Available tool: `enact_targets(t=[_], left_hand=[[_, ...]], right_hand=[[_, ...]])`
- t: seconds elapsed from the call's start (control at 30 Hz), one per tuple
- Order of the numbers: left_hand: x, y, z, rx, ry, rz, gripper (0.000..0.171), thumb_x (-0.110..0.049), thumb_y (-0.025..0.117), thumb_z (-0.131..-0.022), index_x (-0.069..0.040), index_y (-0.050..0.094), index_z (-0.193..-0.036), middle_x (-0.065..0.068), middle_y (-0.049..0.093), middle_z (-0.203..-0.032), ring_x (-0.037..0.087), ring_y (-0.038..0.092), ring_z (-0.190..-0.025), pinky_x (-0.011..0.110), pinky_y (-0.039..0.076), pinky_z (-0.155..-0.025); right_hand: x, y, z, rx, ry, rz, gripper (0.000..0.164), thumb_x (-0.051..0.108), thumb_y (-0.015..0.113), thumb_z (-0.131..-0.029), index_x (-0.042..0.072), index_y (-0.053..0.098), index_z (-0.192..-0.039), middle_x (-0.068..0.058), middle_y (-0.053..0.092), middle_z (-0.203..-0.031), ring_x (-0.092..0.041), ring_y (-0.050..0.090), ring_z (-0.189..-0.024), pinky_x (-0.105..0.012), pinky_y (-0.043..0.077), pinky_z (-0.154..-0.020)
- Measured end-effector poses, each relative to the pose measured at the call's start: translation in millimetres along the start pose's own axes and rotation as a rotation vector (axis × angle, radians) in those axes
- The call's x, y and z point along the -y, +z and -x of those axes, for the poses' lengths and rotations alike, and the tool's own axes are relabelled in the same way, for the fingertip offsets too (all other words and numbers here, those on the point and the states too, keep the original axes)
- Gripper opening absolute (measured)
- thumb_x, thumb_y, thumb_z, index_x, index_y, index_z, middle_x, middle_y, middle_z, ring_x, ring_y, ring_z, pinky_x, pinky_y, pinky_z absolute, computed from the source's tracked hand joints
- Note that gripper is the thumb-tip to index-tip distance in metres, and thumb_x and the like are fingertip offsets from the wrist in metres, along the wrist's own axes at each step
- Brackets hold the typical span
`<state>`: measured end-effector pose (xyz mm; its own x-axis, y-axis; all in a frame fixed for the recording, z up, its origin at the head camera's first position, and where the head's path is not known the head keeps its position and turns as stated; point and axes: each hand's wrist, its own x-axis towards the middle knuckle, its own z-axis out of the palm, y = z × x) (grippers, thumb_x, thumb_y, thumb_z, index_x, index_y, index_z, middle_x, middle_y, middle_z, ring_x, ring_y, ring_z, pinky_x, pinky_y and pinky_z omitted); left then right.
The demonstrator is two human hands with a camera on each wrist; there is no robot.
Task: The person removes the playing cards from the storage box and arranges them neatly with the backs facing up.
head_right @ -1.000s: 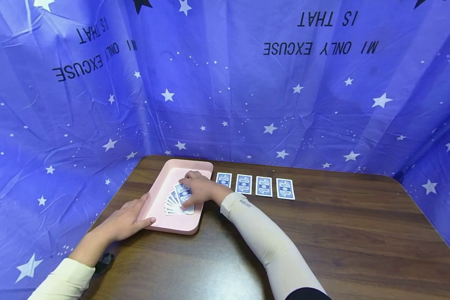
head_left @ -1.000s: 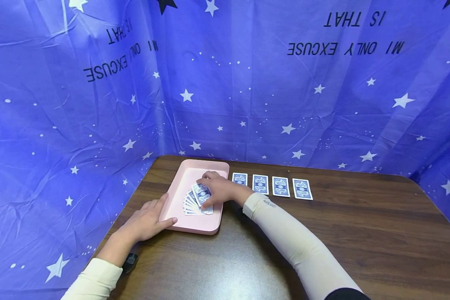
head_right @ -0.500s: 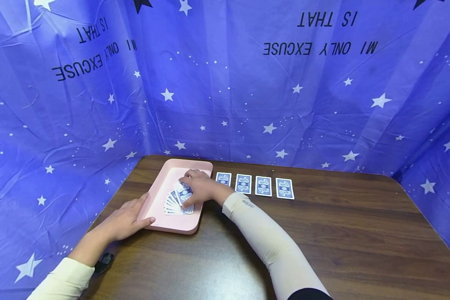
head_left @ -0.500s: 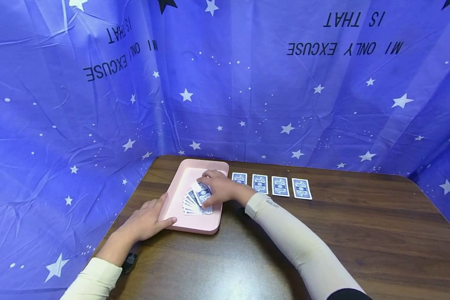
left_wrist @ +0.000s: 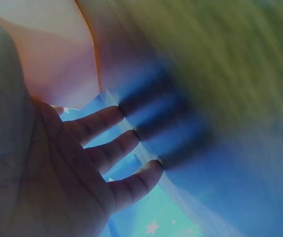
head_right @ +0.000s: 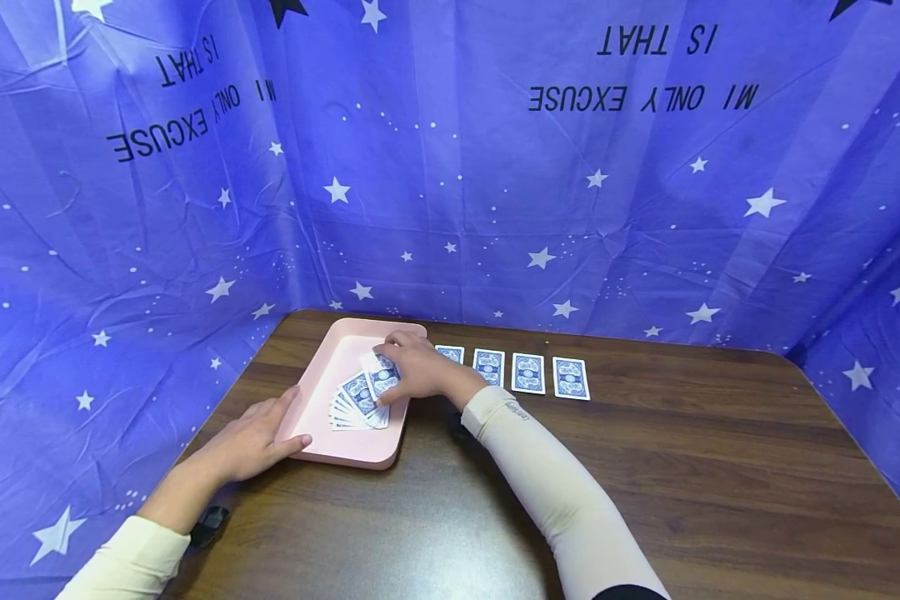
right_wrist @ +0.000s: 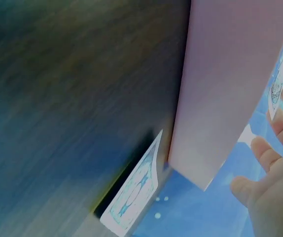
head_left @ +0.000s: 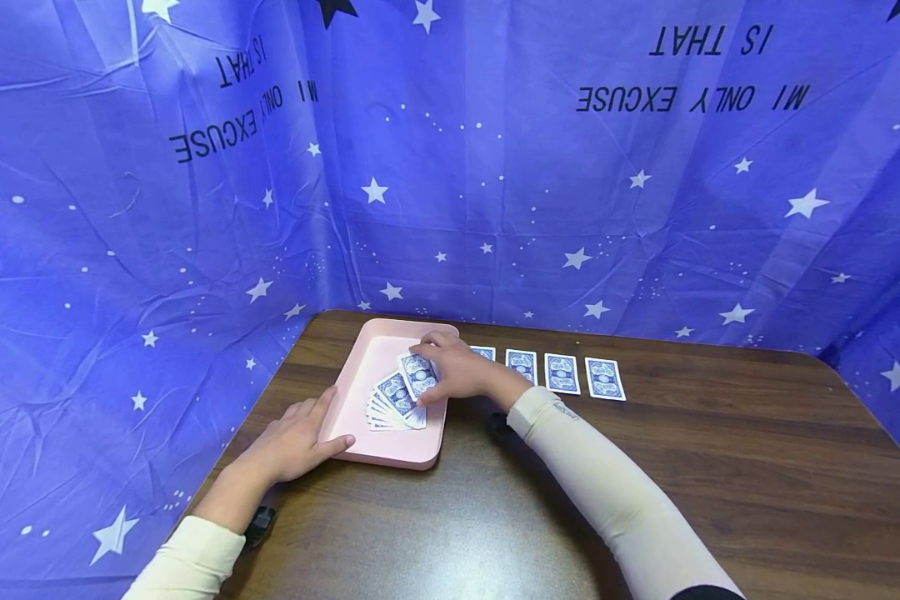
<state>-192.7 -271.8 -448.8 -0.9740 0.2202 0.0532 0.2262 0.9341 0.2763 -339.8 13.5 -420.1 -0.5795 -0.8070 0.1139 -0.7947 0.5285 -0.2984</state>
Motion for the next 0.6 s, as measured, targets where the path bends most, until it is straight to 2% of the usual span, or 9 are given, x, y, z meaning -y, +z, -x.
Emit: enact_targets(t=[0.17,0.37,0.6], left_hand=[[0.5,0.7,-0.4,-0.008,0.008,-0.001,0.096,-0.064,0.057,-0.091,0.003,0.027,-0.153,0.028,0.05,-0.138,0.048,0.047,-0.126,0.066,0.042,-0.092],[0.1,-0.1,-0.8,-0.005,0.006,-0.004,0.096,-0.063,0.057,-0.091,0.003,0.027,-0.153,0.029,0.05,-0.138,0.048,0.047,-0.126,0.066,0.042,-0.092],[-2.7,-1.5,-0.1,0.008,-0.003,0.0,0.096,-0.062,0.057,-0.091,0.005,0.027,-0.153,0.03,0.049,-0.139,0.049,0.046,-0.126,0.066,0.041,-0.093]], right_hand=[[-8.0,-2.5,8.6,-0.035,0.005,0.0,0.091,0.048,0.086,-0.07,0.009,0.05,-0.145,-0.01,0.048,-0.133,-0.027,0.038,-0.13,-0.041,0.031,-0.109],[-16.8,-4.9,22.7,-0.033,0.036,-0.038,0.091,0.048,0.085,-0.071,0.008,0.05,-0.145,-0.012,0.047,-0.135,-0.03,0.042,-0.126,-0.045,0.033,-0.108],[-27.3,-7.6,39.9,-0.039,0.082,-0.042,0.094,0.051,0.085,-0.071,0.007,0.048,-0.146,-0.013,0.045,-0.14,-0.032,0.039,-0.132,-0.047,0.029,-0.111]])
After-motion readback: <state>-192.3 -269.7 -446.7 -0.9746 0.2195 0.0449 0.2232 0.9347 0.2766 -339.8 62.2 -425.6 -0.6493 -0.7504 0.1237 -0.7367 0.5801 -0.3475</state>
